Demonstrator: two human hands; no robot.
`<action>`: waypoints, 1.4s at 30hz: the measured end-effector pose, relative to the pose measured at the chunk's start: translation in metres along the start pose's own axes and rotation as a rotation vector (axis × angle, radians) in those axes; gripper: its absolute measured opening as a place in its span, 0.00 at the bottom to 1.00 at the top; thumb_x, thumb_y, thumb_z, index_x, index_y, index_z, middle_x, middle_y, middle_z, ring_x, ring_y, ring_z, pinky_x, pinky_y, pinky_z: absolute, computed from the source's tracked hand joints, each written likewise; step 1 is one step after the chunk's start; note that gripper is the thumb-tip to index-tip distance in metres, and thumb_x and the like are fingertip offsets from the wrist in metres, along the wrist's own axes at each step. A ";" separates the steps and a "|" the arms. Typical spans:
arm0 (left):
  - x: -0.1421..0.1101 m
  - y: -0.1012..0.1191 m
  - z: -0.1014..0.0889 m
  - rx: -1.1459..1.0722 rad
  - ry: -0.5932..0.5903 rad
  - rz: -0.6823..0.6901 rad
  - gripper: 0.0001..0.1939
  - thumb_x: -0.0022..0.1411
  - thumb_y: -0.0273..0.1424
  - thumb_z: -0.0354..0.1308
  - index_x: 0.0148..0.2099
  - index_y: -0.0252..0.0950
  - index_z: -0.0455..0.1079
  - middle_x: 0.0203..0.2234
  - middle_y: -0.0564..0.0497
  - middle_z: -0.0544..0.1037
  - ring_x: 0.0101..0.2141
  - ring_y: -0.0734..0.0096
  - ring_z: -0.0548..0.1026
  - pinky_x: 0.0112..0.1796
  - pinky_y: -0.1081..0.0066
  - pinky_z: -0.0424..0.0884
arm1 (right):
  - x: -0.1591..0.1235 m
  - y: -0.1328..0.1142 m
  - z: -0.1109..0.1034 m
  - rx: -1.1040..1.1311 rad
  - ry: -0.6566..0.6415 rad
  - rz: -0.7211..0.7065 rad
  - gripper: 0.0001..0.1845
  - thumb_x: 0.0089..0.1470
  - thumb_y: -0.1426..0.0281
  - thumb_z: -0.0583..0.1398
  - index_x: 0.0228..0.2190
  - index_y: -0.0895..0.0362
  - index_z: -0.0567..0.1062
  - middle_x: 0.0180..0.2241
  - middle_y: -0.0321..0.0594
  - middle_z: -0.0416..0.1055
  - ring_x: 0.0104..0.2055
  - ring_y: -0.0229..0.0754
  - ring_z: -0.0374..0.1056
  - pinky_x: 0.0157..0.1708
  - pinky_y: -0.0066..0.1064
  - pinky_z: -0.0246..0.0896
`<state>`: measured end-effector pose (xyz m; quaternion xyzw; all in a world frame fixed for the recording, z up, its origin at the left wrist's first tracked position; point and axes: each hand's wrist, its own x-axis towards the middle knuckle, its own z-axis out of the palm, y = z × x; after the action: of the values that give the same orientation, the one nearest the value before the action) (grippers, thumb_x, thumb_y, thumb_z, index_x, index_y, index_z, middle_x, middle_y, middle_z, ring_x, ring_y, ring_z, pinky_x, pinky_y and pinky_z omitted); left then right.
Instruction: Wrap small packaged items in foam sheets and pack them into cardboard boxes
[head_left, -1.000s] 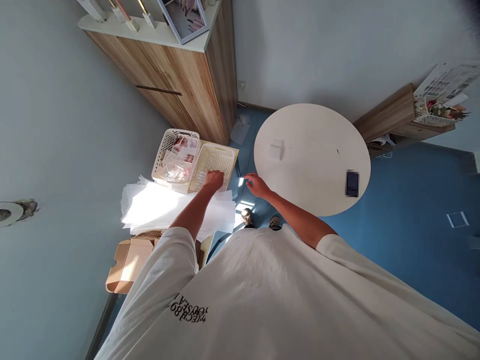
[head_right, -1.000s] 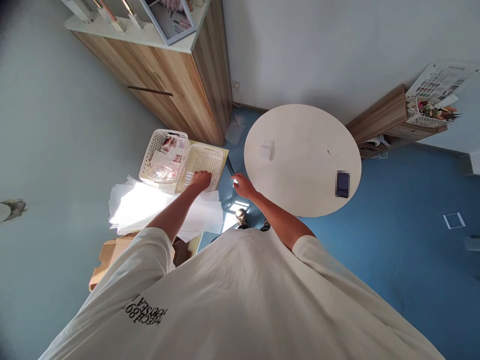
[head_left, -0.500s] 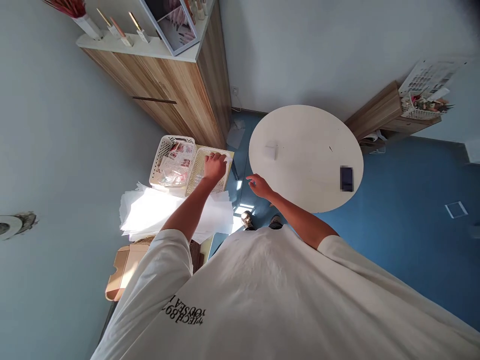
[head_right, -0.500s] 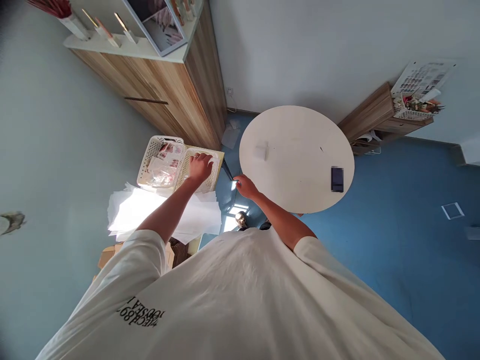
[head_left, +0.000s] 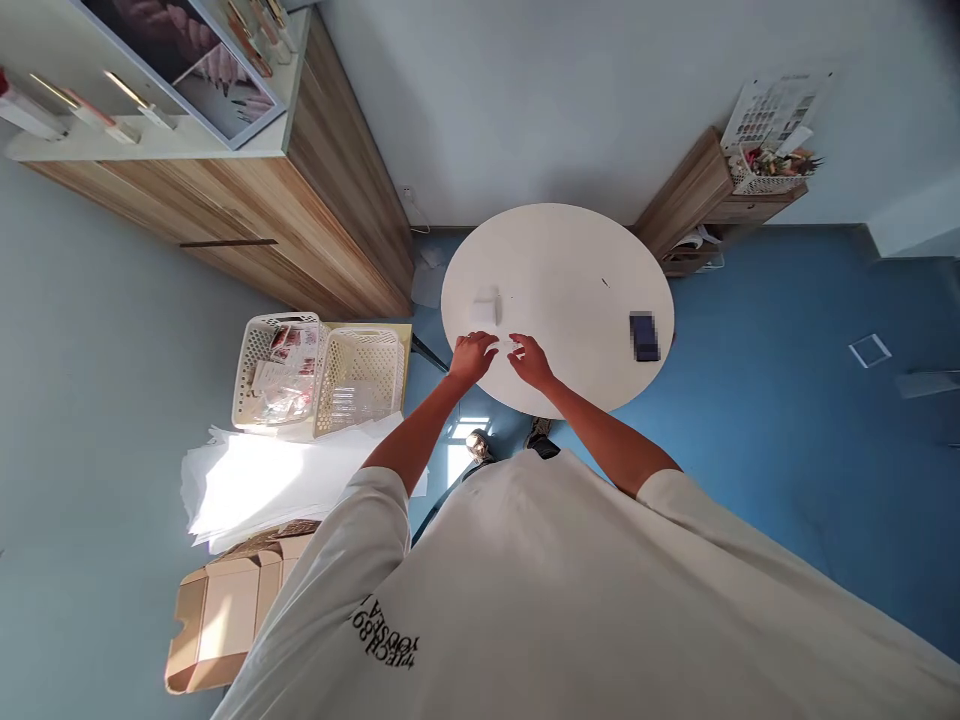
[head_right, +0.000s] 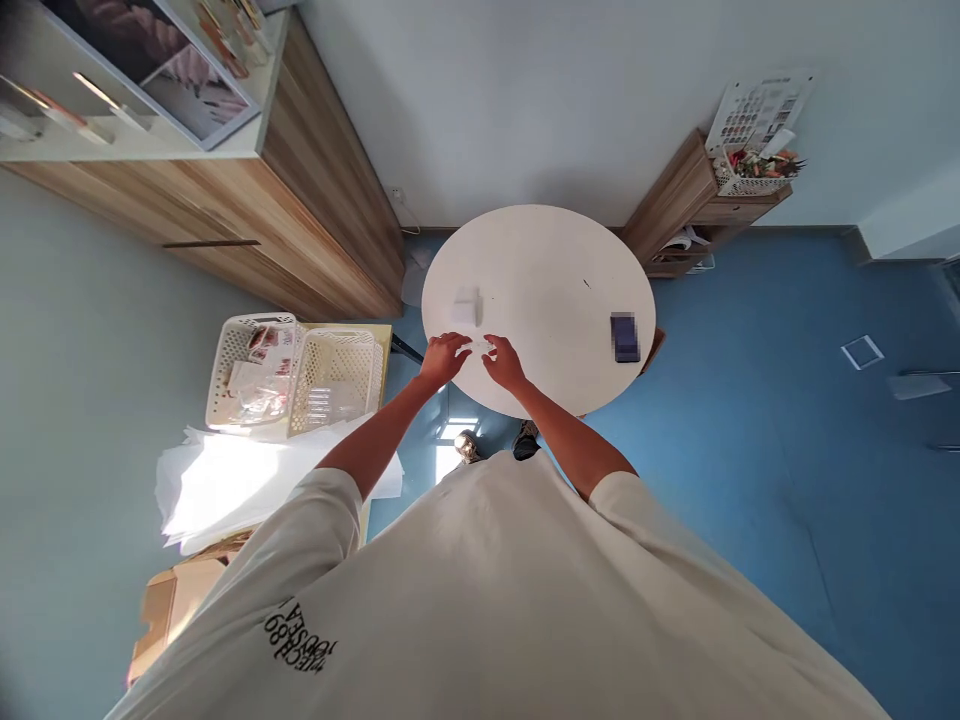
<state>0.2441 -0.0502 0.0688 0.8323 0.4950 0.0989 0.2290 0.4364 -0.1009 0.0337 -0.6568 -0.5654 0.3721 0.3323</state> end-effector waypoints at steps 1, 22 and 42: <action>0.007 0.008 0.011 -0.040 -0.002 -0.002 0.16 0.75 0.31 0.56 0.60 0.41 0.77 0.54 0.44 0.81 0.53 0.54 0.78 0.57 0.55 0.67 | 0.002 0.009 -0.009 -0.007 0.009 0.001 0.25 0.61 0.71 0.60 0.60 0.53 0.74 0.59 0.48 0.72 0.47 0.44 0.76 0.53 0.42 0.75; 0.091 0.093 0.136 -0.594 -0.067 -0.527 0.13 0.72 0.28 0.59 0.55 0.36 0.78 0.55 0.41 0.81 0.50 0.59 0.81 0.54 0.61 0.75 | 0.039 0.121 -0.111 -0.255 -0.238 0.112 0.22 0.72 0.76 0.51 0.58 0.60 0.78 0.59 0.52 0.75 0.61 0.46 0.71 0.62 0.37 0.65; 0.108 0.085 0.154 -0.997 -0.096 -0.825 0.18 0.58 0.29 0.64 0.51 0.38 0.79 0.47 0.43 0.83 0.45 0.63 0.80 0.45 0.64 0.76 | 0.066 0.083 -0.136 -0.584 -0.508 0.129 0.14 0.67 0.74 0.52 0.32 0.53 0.74 0.28 0.40 0.69 0.32 0.45 0.63 0.34 0.34 0.52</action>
<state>0.4233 -0.0342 -0.0324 0.3711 0.6577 0.1835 0.6293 0.6004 -0.0490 0.0237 -0.6449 -0.6694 0.3663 -0.0432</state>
